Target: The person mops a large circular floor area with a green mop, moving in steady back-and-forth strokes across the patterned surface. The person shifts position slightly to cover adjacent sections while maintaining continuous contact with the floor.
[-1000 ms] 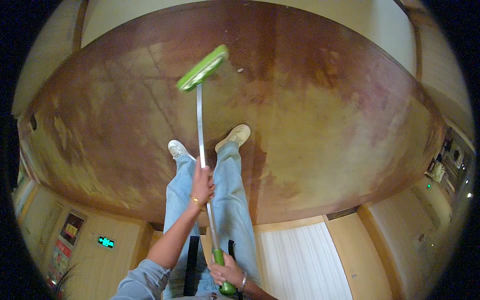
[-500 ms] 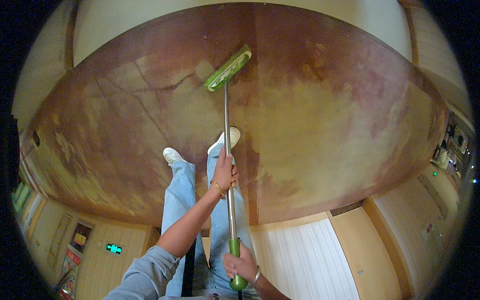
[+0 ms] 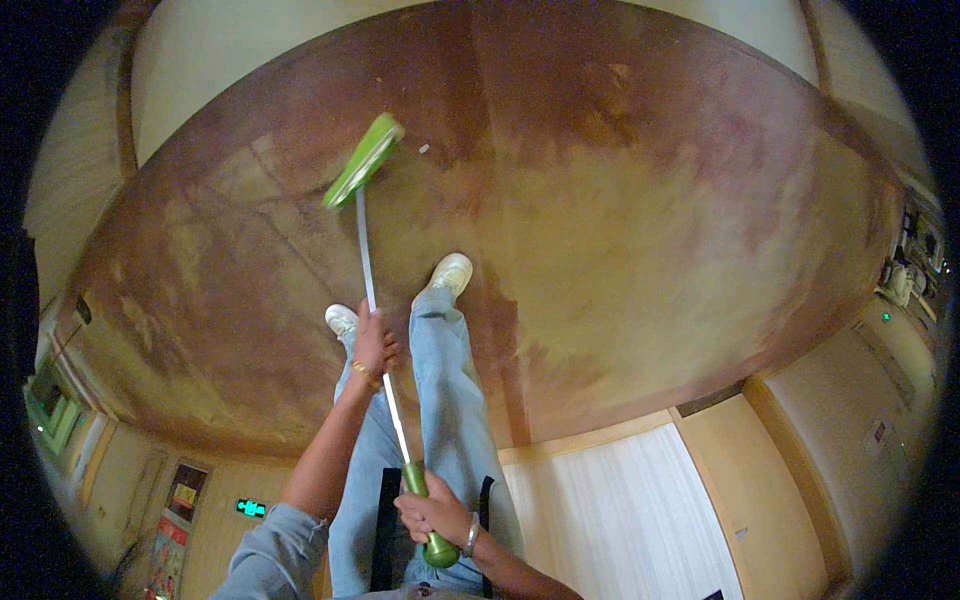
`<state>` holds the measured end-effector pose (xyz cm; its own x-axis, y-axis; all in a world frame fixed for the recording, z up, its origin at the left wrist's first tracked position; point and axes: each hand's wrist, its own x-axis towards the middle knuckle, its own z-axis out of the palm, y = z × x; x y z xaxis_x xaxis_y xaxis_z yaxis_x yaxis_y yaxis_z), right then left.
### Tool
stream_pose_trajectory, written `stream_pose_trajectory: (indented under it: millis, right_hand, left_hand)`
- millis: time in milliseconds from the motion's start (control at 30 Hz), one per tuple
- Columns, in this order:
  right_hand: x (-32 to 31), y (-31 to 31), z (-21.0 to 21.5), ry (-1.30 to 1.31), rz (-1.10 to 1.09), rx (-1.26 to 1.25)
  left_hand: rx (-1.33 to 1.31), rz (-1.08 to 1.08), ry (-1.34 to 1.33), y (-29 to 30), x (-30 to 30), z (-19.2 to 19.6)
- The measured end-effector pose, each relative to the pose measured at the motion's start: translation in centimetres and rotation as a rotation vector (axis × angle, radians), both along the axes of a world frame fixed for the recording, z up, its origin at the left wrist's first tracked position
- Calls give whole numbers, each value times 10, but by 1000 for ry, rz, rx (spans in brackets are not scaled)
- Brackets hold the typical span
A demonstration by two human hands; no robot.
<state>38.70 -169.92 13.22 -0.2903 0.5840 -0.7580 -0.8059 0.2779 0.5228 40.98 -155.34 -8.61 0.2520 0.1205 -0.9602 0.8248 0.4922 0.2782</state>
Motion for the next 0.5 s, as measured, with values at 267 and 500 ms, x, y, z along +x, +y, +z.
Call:
stream_pose_trajectory:
  millis: [267, 500]
  right_hand:
    - [-24, -36, 38, -201, 178, -138]
    - [-11, -24, 13, -45, 90, 114]
  left_hand:
    - [-214, 81, -26, -68, 31, 66]
    - [76, 174, 127, -9, -14, 46]
